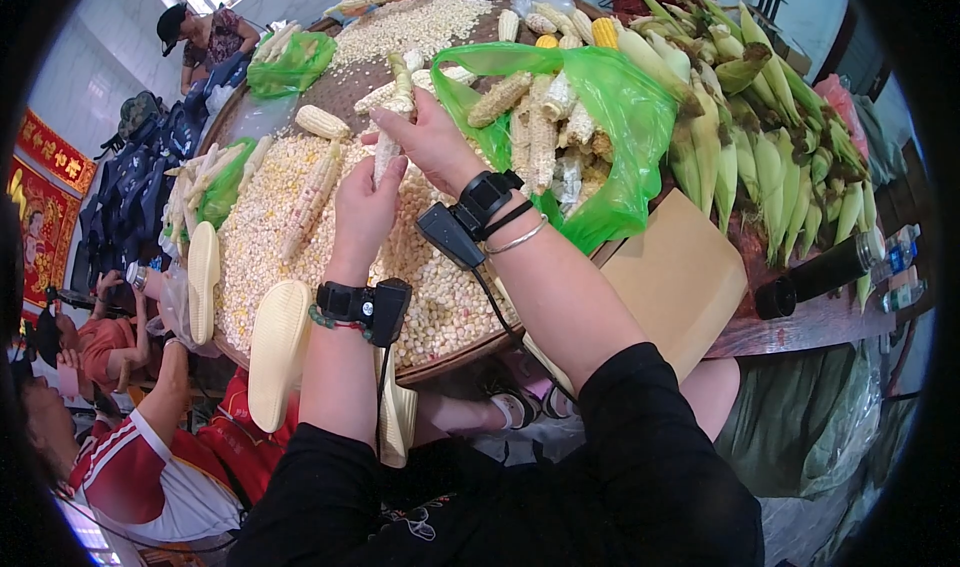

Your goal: The person removes kernels from a corn cob by hand, drops the kernels onto a tray, and places the empty cob into a green plastic bag before picking up another cob to repeat the process.

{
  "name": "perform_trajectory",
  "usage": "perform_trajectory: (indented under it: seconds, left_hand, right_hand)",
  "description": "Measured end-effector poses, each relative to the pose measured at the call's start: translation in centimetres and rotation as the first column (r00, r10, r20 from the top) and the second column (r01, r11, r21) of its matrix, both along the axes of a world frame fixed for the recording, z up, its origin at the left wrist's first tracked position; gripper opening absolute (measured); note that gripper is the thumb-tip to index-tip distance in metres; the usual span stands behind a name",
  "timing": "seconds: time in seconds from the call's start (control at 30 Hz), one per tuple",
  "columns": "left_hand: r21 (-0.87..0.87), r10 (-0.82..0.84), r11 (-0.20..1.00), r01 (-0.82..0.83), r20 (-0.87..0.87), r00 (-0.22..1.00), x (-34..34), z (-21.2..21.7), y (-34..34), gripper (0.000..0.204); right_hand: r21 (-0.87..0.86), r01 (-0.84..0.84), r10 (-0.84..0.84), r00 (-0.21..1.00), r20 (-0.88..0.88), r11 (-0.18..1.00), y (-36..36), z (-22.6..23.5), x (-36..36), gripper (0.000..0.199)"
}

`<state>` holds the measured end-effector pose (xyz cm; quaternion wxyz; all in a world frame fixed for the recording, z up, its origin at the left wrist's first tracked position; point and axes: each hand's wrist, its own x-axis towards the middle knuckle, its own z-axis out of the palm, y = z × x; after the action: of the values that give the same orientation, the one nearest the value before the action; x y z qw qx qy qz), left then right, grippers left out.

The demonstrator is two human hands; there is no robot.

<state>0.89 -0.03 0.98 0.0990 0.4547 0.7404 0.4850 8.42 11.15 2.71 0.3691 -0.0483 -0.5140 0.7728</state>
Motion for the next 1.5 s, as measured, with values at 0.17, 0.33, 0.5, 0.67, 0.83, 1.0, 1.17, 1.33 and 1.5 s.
perform_trajectory:
  seconds: [0.17, 0.33, 0.5, 0.67, 0.83, 1.0, 1.17, 1.33, 1.5]
  left_hand:
    - [-0.001, -0.091, 0.995, 0.098, 0.351, 0.932, 0.3, 1.0, -0.3, 0.024]
    - [0.012, -0.091, 0.995, 0.094, 0.411, 0.907, 0.1, 1.0, -0.4, 0.023]
    - [0.034, -0.108, 0.994, 0.103, 0.395, 0.913, 0.0, 1.0, -0.5, 0.023]
    - [0.044, -0.113, 0.994, 0.105, 0.417, 0.902, 0.0, 1.0, -0.6, 0.024]
    - [0.041, -0.112, 0.994, 0.105, 0.425, 0.898, 0.0, 1.0, -0.5, 0.024]
    - [0.015, -0.084, 0.996, 0.085, 0.402, 0.912, 0.1, 1.2, -0.5, 0.023]
    - [0.038, -0.078, 0.997, 0.068, 0.471, 0.879, 0.7, 1.8, -0.6, 0.023]
    - [0.087, -0.101, 0.994, 0.065, 0.524, 0.846, 0.4, 1.5, -0.7, 0.023]
    - [0.062, -0.050, 0.997, 0.038, 0.215, 0.975, -0.4, 0.1, -0.1, 0.029]
  right_hand:
    - [0.058, -0.017, 0.018, 1.000, -0.003, 0.998, 0.6, -0.3, -0.1, 0.042]
    - [0.092, -0.048, 0.048, 0.999, 0.001, 0.995, 0.7, -0.5, -0.2, 0.052]
    - [0.141, -0.090, 0.095, 0.995, -0.032, 0.986, 0.8, -0.5, -0.1, 0.061]
    - [0.150, -0.125, 0.130, 0.991, -0.025, 0.981, 0.7, -0.3, 0.0, 0.066]
    - [0.149, -0.162, 0.172, 0.983, -0.057, 0.976, 0.9, -0.2, 0.2, 0.071]
    - [0.131, -0.161, 0.166, 0.986, -0.026, 0.978, 0.8, -0.1, 0.1, 0.075]
    - [0.183, -0.140, 0.131, 0.989, 0.062, 0.973, 0.8, 0.1, 0.6, 0.072]
    - [0.127, -0.196, 0.198, 0.980, -0.006, 0.972, 0.4, 0.7, 0.9, 0.075]
    - [-0.097, -0.117, 0.112, 0.992, -0.055, 0.988, 0.1, 0.9, 0.2, 0.063]
